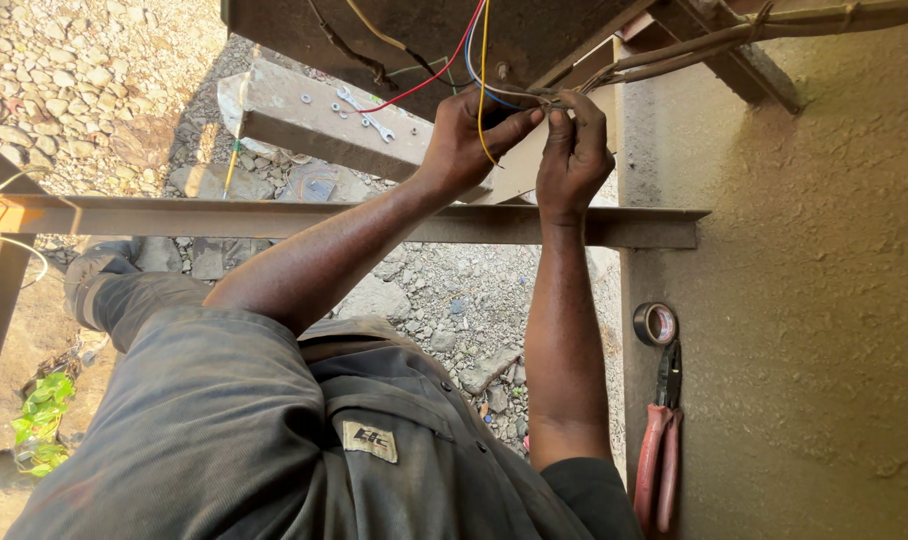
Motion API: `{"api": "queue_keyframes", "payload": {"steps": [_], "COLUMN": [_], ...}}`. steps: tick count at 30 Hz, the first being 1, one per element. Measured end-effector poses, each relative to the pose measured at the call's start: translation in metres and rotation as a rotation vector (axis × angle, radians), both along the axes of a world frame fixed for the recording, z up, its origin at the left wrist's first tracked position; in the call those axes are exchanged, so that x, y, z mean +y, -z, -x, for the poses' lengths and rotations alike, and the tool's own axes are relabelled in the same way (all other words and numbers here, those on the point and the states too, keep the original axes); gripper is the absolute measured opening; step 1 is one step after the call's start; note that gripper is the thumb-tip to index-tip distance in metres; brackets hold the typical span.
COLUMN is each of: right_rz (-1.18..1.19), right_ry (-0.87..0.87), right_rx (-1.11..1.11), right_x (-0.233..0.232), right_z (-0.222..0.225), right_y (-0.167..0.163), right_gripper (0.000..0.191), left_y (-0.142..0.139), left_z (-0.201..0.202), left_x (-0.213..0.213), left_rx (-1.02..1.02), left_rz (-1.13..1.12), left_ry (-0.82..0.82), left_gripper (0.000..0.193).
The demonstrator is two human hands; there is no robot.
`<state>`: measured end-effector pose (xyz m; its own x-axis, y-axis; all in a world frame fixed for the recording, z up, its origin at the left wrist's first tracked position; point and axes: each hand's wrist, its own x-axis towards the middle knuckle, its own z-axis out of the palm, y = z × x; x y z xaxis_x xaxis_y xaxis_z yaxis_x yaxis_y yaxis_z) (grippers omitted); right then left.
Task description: The person works on electrical wiring inside a metal junction box mounted on a wall. They strip wire ends, twist wires together, and wrap connections with electrical tape. Tools including pliers and tape are visible nearby.
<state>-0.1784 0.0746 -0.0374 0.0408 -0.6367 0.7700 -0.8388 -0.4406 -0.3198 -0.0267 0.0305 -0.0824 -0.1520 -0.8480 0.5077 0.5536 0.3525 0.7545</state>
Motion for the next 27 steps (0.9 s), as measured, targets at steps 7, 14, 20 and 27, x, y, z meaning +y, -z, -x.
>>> {"api": "queue_keyframes", "payload": {"steps": [7, 14, 20, 27], "right_rz": [-0.049, -0.013, 0.01, 0.007], "right_ry": [0.009, -0.033, -0.039, -0.035], "right_rx": [-0.024, -0.013, 0.001, -0.009], "right_x": [-0.0029, -0.004, -0.0027, -0.003], "right_z": [0.0034, 0.0057, 0.0033, 0.0025], "right_y": [0.0007, 0.0019, 0.0008, 0.0011], "right_gripper": [0.02, 0.019, 0.019, 0.018], "left_y": [0.0009, 0.0012, -0.0014, -0.0017], "left_z": [0.0034, 0.0017, -0.0011, -0.0014], "left_x": [-0.0028, -0.0015, -0.0013, -0.0021], "left_rx": [0.011, 0.013, 0.044, -0.014], "left_rz": [0.023, -0.039, 0.033, -0.017], "left_ry": [-0.024, 0.011, -0.009, -0.009], "left_gripper": [0.022, 0.023, 0.021, 0.021]}}
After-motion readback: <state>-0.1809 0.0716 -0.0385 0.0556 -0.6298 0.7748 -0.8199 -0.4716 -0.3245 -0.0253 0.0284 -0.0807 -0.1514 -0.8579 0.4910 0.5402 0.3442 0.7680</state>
